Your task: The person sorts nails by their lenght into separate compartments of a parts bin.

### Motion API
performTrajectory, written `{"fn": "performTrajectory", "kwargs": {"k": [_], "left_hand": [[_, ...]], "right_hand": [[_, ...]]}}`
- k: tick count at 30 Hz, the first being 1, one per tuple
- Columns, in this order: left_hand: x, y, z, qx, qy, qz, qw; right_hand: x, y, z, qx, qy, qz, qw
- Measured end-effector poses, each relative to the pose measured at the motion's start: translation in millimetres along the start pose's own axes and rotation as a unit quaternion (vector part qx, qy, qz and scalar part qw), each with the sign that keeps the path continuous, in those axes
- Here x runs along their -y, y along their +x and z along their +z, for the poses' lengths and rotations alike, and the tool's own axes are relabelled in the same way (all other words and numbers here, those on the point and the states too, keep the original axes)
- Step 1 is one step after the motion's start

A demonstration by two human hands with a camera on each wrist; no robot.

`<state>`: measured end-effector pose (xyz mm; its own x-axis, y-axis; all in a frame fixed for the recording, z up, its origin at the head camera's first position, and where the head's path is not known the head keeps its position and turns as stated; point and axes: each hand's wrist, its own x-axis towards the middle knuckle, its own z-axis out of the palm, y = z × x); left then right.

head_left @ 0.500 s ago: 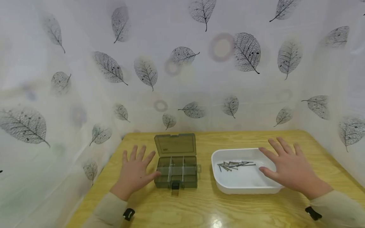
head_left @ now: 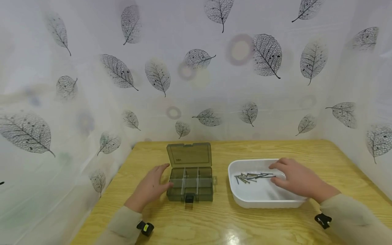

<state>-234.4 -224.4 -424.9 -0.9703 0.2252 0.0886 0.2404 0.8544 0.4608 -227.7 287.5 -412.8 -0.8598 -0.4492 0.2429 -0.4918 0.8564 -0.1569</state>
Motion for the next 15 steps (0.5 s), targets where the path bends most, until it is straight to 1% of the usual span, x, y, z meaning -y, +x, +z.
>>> {"fn": "performTrajectory", "kwargs": {"k": [1, 3, 5, 8, 11, 13, 15], "left_hand": [[0.8, 2.1, 0.4, 0.011, -0.034, -0.012, 0.9993], [2.9, 6.4, 1.7, 0.031, -0.098, -0.038, 0.9940], [4.9, 10.1, 2.9, 0.047, -0.159, -0.061, 0.9842], [8.3, 13.8, 5.9, 0.061, -0.231, -0.084, 0.9675], [11.8, 16.5, 9.6, 0.067, -0.273, -0.089, 0.9557], [14.9, 17.6, 12.6, 0.071, -0.288, -0.083, 0.9514], [17.9, 17.8, 15.2, 0.077, -0.307, -0.078, 0.9452]], "right_hand": [[-1.1, 1.4, 1.4, 0.012, 0.010, 0.003, 0.9999], [-2.8, 4.2, 3.4, 0.034, 0.030, 0.007, 0.9990], [-3.6, 7.3, 4.8, 0.055, 0.047, 0.015, 0.9973], [-5.5, 12.5, 8.2, 0.079, 0.072, 0.017, 0.9941], [-7.3, 17.8, 13.9, 0.089, 0.083, 0.013, 0.9925], [-8.1, 20.8, 18.0, 0.091, 0.085, 0.010, 0.9922], [-8.5, 23.1, 21.4, 0.096, 0.085, 0.012, 0.9917]]}}
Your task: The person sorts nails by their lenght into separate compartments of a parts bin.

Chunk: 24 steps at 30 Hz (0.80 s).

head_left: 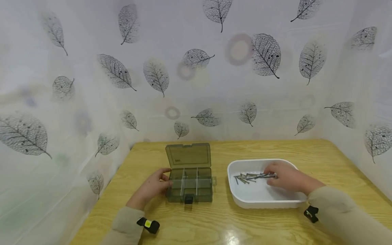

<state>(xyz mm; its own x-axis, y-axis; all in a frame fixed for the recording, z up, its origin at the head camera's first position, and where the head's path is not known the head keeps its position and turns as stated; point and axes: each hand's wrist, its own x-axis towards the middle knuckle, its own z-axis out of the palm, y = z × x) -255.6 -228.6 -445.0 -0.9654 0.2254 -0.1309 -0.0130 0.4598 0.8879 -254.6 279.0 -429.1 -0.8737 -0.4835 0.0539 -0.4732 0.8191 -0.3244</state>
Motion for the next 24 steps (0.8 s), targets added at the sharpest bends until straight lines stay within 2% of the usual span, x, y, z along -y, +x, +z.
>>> {"fn": "performTrajectory", "kwargs": {"k": [3, 8, 17, 24], "left_hand": [[6.5, 0.5, -0.6, 0.019, -0.044, 0.003, 0.9989], [12.5, 0.3, -3.3, 0.049, -0.121, 0.014, 0.9914], [22.8, -4.0, -0.1, 0.060, -0.176, -0.005, 0.9825], [25.3, 0.4, 1.7, 0.044, -0.189, -0.012, 0.9809]], "right_hand": [[-0.1, 2.6, 2.8, 0.010, 0.007, 0.016, 0.9998], [0.5, 4.2, 6.8, 0.006, 0.003, 0.033, 0.9994], [-0.3, 1.3, 17.9, 0.015, 0.048, 0.051, 0.9974], [-0.3, 1.0, 14.8, 0.005, 0.048, 0.037, 0.9982]]}}
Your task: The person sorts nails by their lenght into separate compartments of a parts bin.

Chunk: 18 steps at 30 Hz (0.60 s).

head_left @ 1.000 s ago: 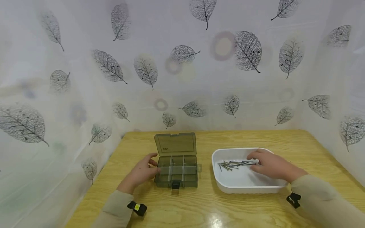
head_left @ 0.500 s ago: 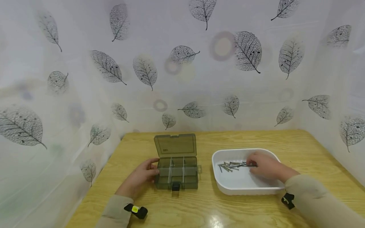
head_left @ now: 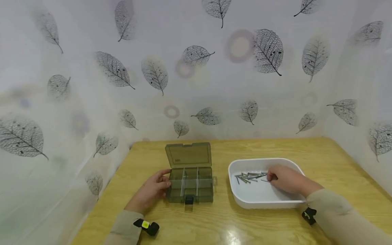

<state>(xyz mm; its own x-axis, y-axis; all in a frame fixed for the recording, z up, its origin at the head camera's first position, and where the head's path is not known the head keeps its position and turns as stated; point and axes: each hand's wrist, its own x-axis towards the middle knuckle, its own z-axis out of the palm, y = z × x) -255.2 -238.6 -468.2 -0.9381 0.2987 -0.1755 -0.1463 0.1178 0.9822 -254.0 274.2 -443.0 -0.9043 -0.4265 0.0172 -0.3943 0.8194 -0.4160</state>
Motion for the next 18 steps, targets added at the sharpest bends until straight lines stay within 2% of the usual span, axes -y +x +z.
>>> {"fn": "performTrajectory", "kwargs": {"k": [7, 12, 18], "left_hand": [[-1.2, 0.2, -1.3, 0.009, 0.006, 0.012, 0.9999], [-0.7, 0.6, -2.4, 0.008, 0.015, 0.024, 0.9996], [-0.7, -0.1, -2.3, 0.014, 0.017, 0.034, 0.9992]], "right_hand": [[0.1, 0.1, 0.4, 0.012, -0.002, 0.016, 0.9998], [2.5, 0.4, -3.5, 0.000, -0.010, -0.004, 0.9999], [5.3, -1.5, -6.7, -0.005, -0.012, -0.009, 0.9999]]}}
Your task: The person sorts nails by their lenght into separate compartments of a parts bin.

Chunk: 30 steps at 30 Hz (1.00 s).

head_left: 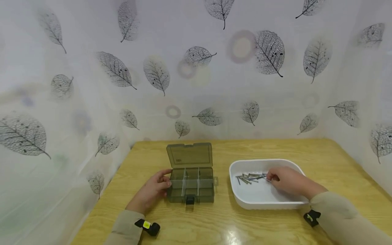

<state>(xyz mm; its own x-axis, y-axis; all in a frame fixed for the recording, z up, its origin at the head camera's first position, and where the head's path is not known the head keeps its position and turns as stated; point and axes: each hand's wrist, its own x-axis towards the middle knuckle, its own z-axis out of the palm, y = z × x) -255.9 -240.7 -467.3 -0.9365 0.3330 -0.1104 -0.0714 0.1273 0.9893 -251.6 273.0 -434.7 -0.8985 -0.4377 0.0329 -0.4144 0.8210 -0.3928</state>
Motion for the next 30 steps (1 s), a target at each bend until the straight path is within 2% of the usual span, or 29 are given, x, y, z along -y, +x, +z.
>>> {"fn": "performTrajectory", "kwargs": {"k": [9, 14, 21, 30], "left_hand": [[-1.3, -3.4, 0.4, -0.008, -0.007, -0.011, 0.9999], [-0.9, -3.5, 0.7, -0.006, -0.008, -0.017, 0.9998], [-1.1, -2.6, 2.1, -0.013, -0.007, -0.018, 0.9997], [-0.4, -1.1, 2.0, -0.006, 0.001, -0.011, 0.9999]], "right_hand": [[20.7, -0.7, -6.9, -0.027, 0.046, -0.031, 0.9981], [44.3, 0.0, -12.7, -0.035, 0.079, -0.029, 0.9959], [80.9, 7.5, -11.0, -0.032, 0.139, -0.064, 0.9876], [120.1, 26.2, 2.9, -0.020, 0.143, -0.089, 0.9855]]}}
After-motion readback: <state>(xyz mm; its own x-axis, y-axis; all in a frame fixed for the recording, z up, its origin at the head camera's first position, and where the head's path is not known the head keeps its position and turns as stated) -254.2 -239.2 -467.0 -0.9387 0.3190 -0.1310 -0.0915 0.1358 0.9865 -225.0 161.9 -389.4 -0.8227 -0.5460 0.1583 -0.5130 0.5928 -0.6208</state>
